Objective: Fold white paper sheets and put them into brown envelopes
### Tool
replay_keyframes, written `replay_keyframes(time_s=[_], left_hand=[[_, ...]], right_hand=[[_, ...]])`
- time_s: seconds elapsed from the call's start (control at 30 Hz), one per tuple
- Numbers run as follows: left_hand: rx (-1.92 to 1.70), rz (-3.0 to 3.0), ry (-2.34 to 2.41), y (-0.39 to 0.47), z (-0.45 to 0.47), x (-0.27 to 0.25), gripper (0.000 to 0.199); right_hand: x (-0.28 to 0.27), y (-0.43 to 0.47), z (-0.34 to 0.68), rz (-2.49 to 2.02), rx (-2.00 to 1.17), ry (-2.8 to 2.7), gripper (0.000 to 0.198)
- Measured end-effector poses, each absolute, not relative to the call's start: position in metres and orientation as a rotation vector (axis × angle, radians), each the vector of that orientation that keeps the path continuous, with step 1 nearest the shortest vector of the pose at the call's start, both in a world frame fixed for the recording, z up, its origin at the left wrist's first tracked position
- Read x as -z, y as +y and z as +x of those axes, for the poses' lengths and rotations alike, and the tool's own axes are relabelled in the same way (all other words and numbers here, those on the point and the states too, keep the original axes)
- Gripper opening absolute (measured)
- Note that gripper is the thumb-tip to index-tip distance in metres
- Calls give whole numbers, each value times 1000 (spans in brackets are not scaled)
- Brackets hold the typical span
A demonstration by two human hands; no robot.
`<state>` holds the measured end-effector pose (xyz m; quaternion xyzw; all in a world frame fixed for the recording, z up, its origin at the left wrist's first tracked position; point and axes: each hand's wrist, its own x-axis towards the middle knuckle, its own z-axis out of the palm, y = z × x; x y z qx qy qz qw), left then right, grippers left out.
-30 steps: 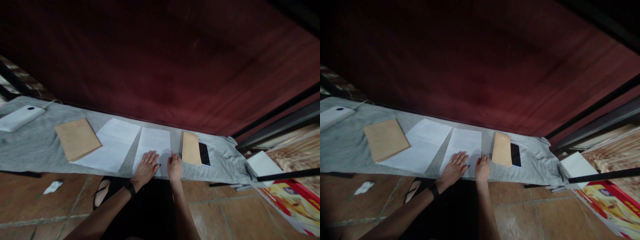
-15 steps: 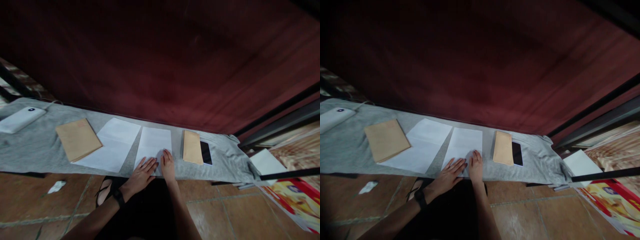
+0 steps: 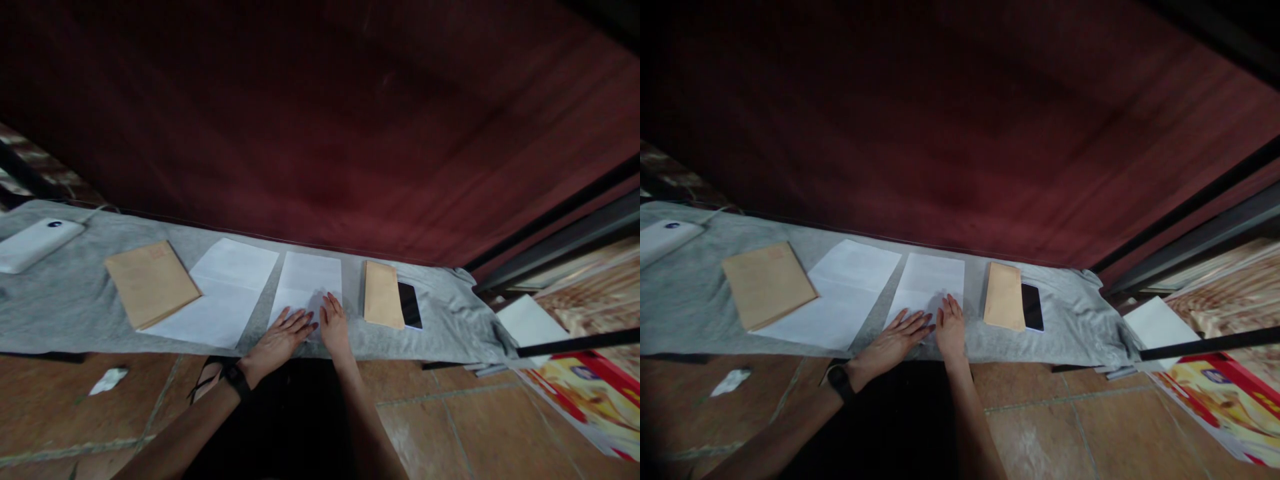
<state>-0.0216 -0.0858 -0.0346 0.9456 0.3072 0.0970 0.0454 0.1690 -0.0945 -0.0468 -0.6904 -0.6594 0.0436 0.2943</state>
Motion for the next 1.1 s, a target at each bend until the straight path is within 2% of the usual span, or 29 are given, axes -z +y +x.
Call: replay_keyframes(time_s=[0.23, 0.47, 0.63, 1.1], left_hand=[[-345, 2704, 1013, -89, -15, 23, 52], [-511, 2703, 1384, -73, 14, 41, 58], [-437, 2729, 1496, -73, 14, 54, 58], [-646, 2539, 1702, -67, -22, 67, 63]], right_hand=[[58, -101, 164, -1811, -83, -1869, 42], [48, -90, 145, -1782, -187, -1859, 43], [51, -88, 136, -1834, -116, -1953, 44], [62, -109, 181, -1972, 67, -1887, 55]])
